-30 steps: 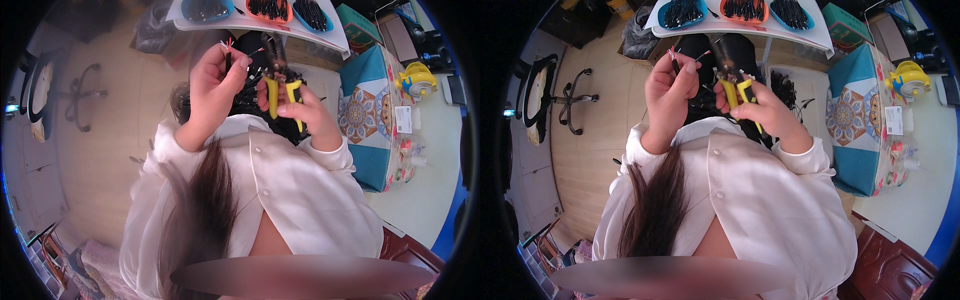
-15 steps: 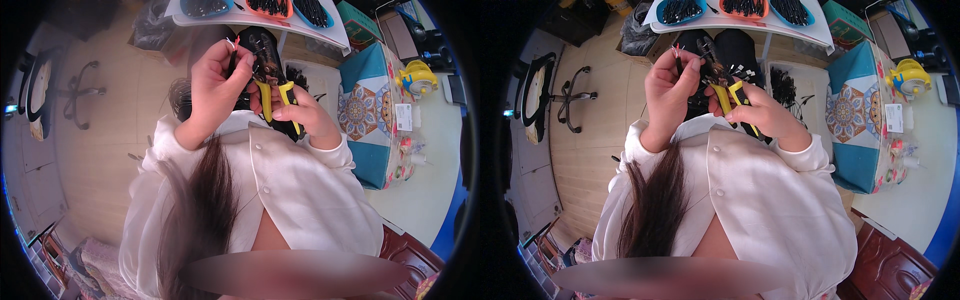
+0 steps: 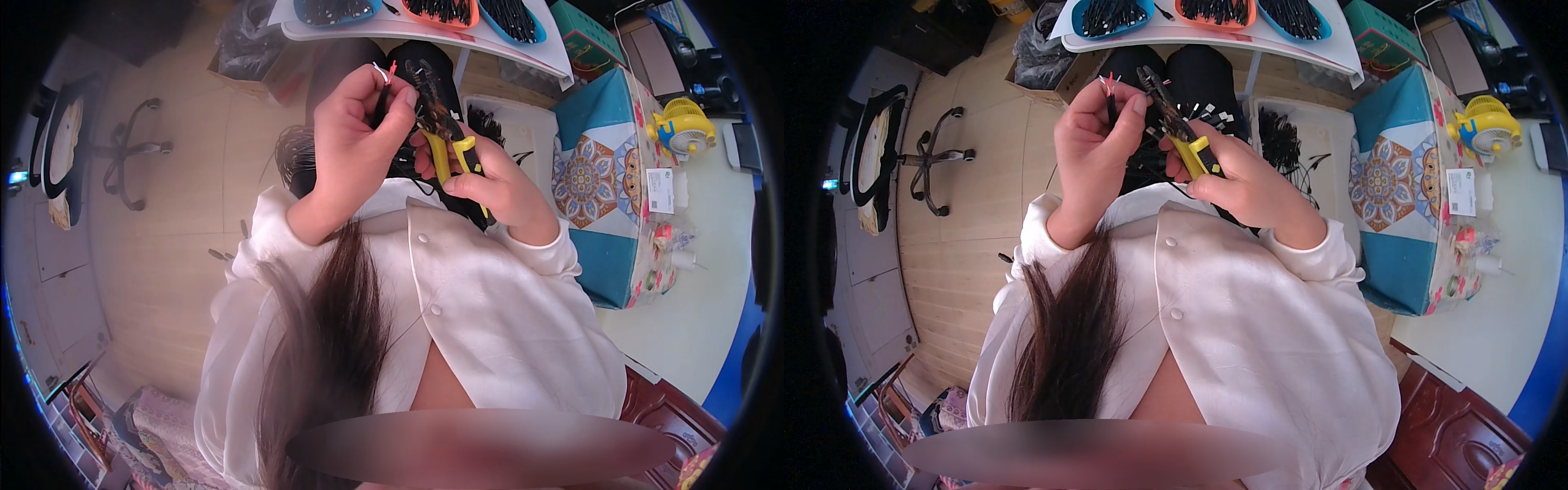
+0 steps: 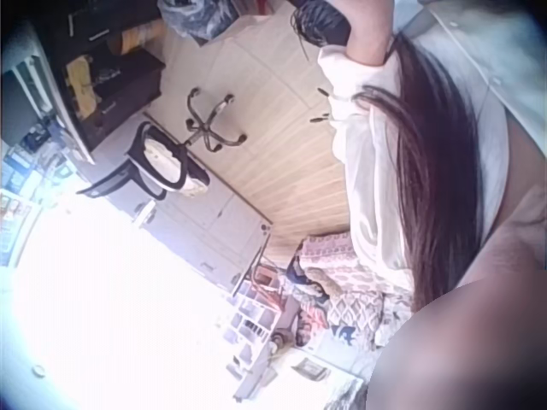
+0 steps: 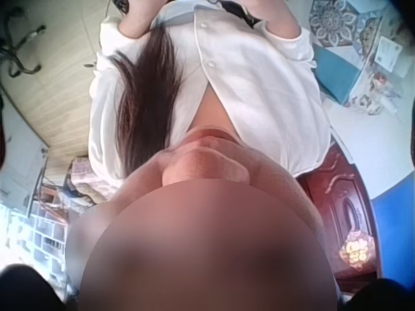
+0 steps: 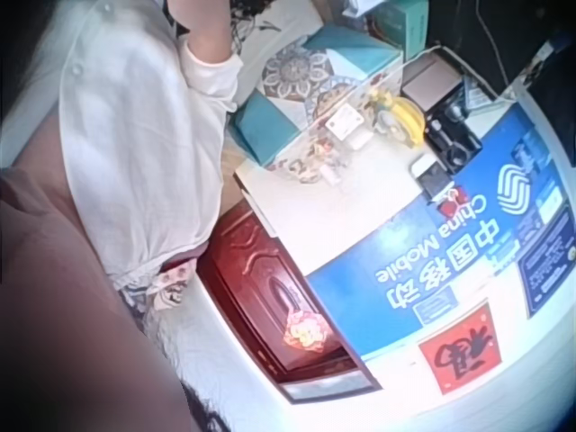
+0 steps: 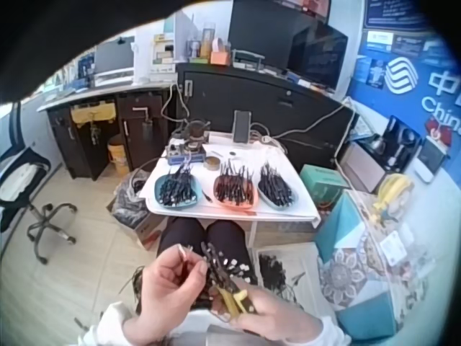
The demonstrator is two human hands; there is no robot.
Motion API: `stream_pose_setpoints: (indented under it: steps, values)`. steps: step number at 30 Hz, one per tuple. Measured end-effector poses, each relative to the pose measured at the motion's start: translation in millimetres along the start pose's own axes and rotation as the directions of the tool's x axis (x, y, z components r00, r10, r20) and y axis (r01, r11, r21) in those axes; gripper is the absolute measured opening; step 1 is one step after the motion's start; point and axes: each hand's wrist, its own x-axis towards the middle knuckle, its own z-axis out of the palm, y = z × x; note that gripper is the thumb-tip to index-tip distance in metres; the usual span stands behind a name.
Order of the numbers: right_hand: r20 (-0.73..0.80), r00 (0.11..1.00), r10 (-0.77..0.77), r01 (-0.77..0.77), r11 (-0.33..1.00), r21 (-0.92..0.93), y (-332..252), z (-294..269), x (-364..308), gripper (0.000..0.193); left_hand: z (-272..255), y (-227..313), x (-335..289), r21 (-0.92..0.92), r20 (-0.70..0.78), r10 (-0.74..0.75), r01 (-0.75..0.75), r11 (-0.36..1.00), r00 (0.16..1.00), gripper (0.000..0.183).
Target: The person assembles small wire harnesses by stripping wire ends with pliers, inserting connectors, and using a soldering station. Finished units are placed into trays on the table.
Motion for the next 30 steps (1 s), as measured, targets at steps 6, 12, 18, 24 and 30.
stream_pose_setpoints:
  steps: [6, 12, 18, 24, 30]
  values:
    - [-0.047, 0.997, -0.068, 0.054, 0.968, -0.245, -2.1, 2.3, 1.3, 0.044, -0.4, -1.7, -0.5, 0.034, -0.003, 0.013, -0.013, 0.999, 1.0, 0.007]
    - [-0.08, 0.994, -0.08, 0.046, 0.933, -0.356, -7.5, 4.8, -0.6, 0.037, -0.3, -2.7, -1.5, 0.02, -0.012, 0.003, -0.003, 1.0, 1.0, 0.007]
    - [-0.105, 0.982, -0.159, 0.094, 0.884, -0.457, -6.3, 6.9, -0.3, 0.032, 0.5, -3.6, -2.1, -0.006, -0.015, -0.007, 0.007, 1.0, 1.0, 0.007]
    - [-0.146, 0.969, -0.198, 0.108, 0.877, -0.469, -4.5, 8.7, 0.1, 0.027, -0.4, -4.0, -2.4, -0.027, -0.002, -0.017, 0.017, 0.999, 1.0, 0.007]
    - [-0.166, 0.971, -0.174, 0.083, 0.89, -0.448, -2.9, 7.4, 0.7, 0.025, -1.1, -4.8, -1.9, -0.064, 0.01, -0.018, 0.018, 0.998, 1.0, 0.006]
